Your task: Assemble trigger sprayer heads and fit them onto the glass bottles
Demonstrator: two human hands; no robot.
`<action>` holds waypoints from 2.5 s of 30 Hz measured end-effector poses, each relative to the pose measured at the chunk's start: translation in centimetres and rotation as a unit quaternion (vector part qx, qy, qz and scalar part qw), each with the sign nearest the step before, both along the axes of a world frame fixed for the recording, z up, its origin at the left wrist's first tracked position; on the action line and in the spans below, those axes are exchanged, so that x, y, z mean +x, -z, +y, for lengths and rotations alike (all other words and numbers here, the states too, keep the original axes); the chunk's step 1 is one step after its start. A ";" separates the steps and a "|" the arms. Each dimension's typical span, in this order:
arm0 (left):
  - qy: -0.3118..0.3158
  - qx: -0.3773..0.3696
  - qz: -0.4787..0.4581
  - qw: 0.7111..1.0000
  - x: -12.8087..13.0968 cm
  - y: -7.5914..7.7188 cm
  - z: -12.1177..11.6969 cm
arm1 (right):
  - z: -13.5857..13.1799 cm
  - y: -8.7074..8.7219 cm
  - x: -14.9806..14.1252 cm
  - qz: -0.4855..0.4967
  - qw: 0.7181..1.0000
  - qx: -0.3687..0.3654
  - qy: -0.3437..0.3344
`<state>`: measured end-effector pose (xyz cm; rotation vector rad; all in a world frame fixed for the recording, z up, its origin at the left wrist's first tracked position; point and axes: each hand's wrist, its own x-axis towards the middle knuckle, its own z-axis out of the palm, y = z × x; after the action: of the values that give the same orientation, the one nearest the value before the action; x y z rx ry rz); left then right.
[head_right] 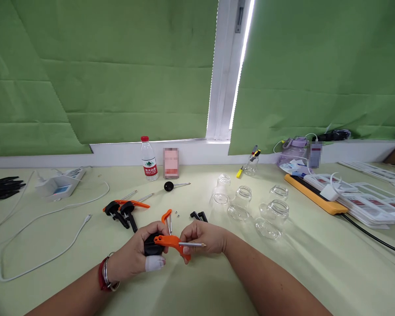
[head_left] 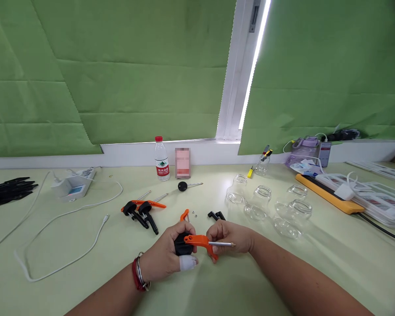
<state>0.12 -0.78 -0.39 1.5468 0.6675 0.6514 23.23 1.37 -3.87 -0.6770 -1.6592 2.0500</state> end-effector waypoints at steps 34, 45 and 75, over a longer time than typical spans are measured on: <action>-0.167 -0.178 -0.277 0.929 0.4 0.0 1.3 | -0.1 -0.4 -3.1 -0.378 0.648 0.659 0.051; -0.169 -0.178 -0.291 0.925 0.4 0.4 1.6 | -2.2 -1.5 -3.6 -0.374 0.509 0.774 -0.044; -0.007 -0.225 -0.188 0.956 2.2 2.4 -0.4 | -3.7 -3.5 -4.7 0.007 0.884 0.295 0.362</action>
<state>2.32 -1.20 -2.80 0.9633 0.4935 0.7232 18.51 -2.34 -0.36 -0.8719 -1.5664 0.9605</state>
